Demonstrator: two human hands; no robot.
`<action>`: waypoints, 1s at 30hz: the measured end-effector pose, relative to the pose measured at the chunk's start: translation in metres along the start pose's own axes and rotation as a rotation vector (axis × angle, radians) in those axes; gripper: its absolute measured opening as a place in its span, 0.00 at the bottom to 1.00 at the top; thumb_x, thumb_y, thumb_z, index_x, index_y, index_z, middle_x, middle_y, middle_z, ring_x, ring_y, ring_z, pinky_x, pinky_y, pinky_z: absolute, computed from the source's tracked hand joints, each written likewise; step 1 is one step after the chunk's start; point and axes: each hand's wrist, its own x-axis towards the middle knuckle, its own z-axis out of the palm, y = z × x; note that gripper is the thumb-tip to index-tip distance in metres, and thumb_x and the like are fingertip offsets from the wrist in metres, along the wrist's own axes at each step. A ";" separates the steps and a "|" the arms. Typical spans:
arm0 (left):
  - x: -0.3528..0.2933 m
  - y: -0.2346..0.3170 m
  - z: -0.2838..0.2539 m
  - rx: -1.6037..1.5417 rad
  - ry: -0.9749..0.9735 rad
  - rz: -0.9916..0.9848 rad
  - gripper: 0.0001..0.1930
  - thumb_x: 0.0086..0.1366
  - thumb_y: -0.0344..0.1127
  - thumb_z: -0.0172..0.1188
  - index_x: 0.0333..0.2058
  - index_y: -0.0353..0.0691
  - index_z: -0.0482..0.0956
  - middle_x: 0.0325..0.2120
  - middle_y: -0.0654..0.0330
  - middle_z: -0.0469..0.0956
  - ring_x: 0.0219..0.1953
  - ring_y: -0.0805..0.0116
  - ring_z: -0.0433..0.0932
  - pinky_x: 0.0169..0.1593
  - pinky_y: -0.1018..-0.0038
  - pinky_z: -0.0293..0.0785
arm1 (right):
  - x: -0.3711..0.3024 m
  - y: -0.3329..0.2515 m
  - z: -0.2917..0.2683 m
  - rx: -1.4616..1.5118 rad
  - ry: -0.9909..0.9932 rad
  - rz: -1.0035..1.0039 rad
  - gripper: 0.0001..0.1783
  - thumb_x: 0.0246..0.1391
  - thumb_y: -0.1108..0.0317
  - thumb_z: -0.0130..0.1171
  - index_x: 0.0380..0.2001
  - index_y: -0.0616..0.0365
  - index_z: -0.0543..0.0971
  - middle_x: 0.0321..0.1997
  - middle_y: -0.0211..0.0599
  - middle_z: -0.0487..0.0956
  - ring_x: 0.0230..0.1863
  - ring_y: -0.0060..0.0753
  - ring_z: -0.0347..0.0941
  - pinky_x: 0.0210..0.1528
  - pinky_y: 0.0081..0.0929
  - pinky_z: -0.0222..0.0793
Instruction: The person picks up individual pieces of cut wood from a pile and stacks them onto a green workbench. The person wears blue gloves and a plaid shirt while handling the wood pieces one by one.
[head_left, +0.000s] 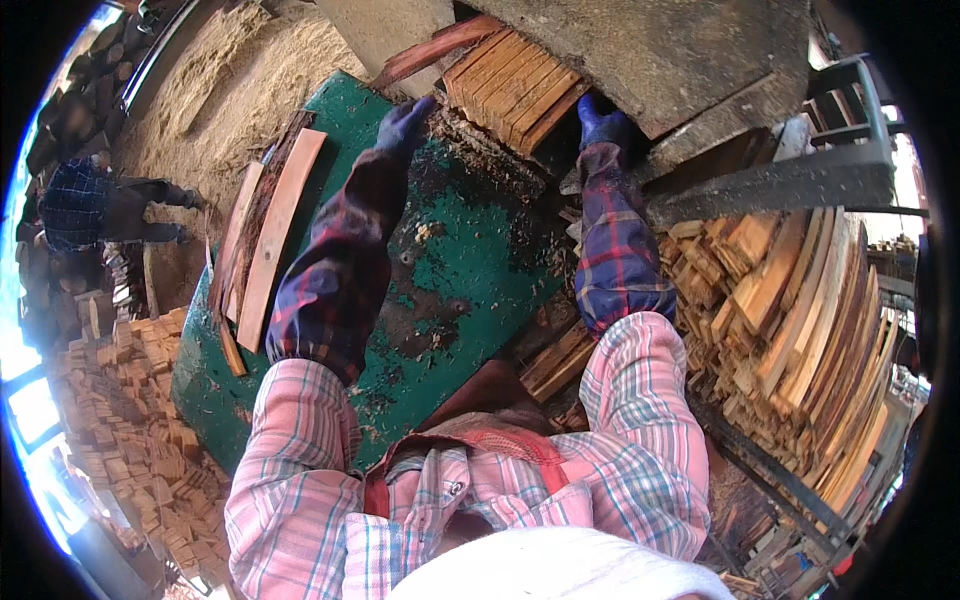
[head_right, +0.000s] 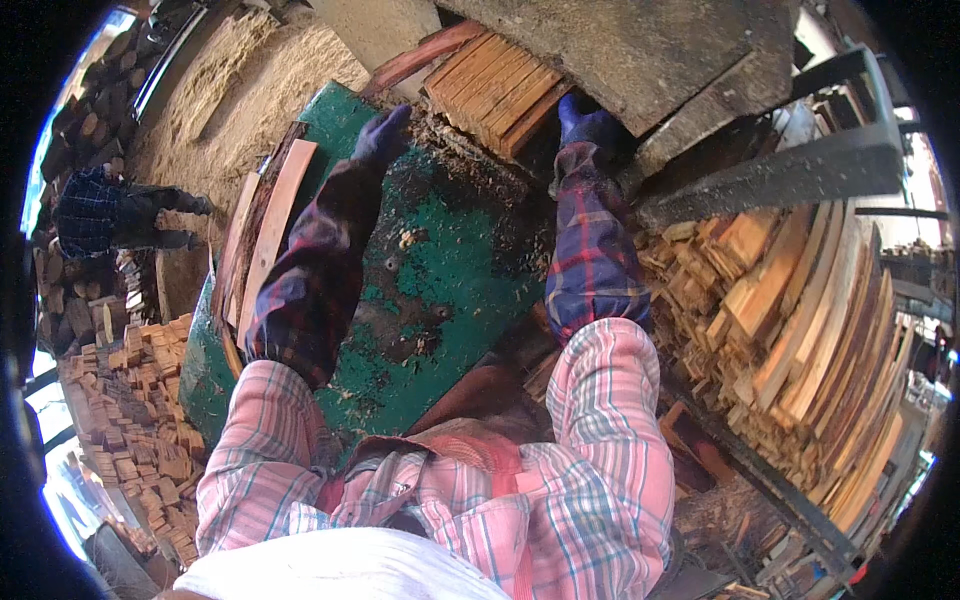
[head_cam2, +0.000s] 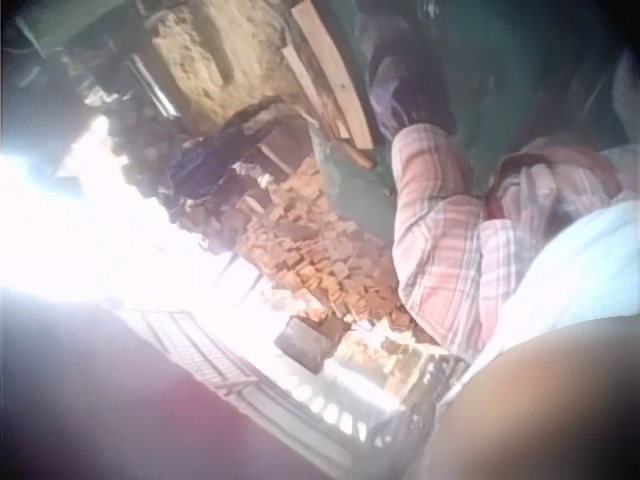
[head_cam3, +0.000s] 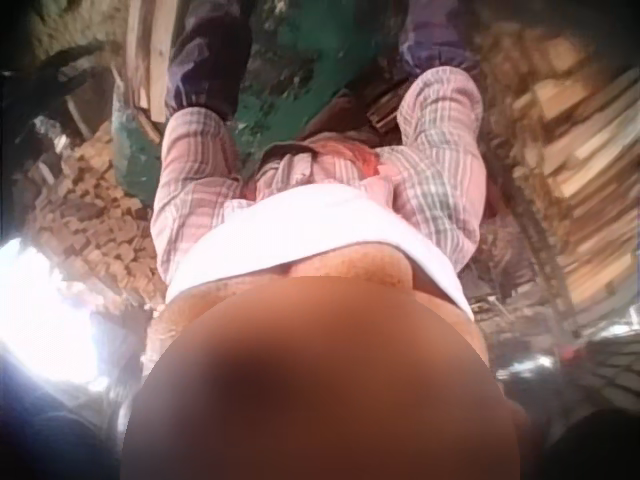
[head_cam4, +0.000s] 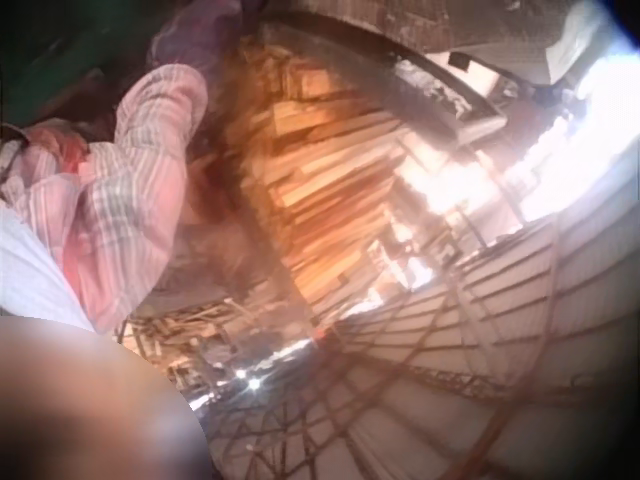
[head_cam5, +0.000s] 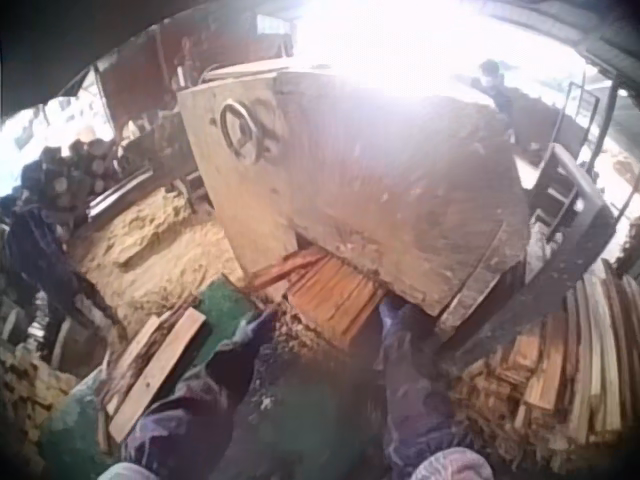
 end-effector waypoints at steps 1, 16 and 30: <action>0.004 0.019 0.022 0.117 0.172 0.058 0.23 0.56 0.55 0.59 0.38 0.40 0.77 0.29 0.64 0.74 0.28 0.74 0.71 0.29 0.76 0.68 | 0.004 -0.002 -0.003 0.024 0.018 -0.052 0.39 0.39 0.47 0.64 0.51 0.63 0.69 0.56 0.50 0.69 0.58 0.49 0.63 0.58 0.36 0.58; 0.072 0.036 0.016 0.778 0.054 0.277 0.12 0.60 0.43 0.54 0.30 0.41 0.80 0.19 0.64 0.75 0.17 0.71 0.72 0.23 0.73 0.70 | -0.116 0.020 -0.004 0.451 -0.557 0.329 0.24 0.45 0.67 0.56 0.47 0.67 0.68 0.45 0.45 0.73 0.42 0.38 0.70 0.49 0.36 0.65; 0.044 0.000 -0.029 0.735 -0.148 0.381 0.27 0.56 0.36 0.60 0.55 0.44 0.66 0.40 0.58 0.76 0.38 0.66 0.77 0.42 0.70 0.73 | -0.359 0.003 -0.115 0.881 -0.834 0.623 0.17 0.49 0.74 0.59 0.43 0.60 0.70 0.37 0.28 0.74 0.36 0.21 0.68 0.37 0.24 0.67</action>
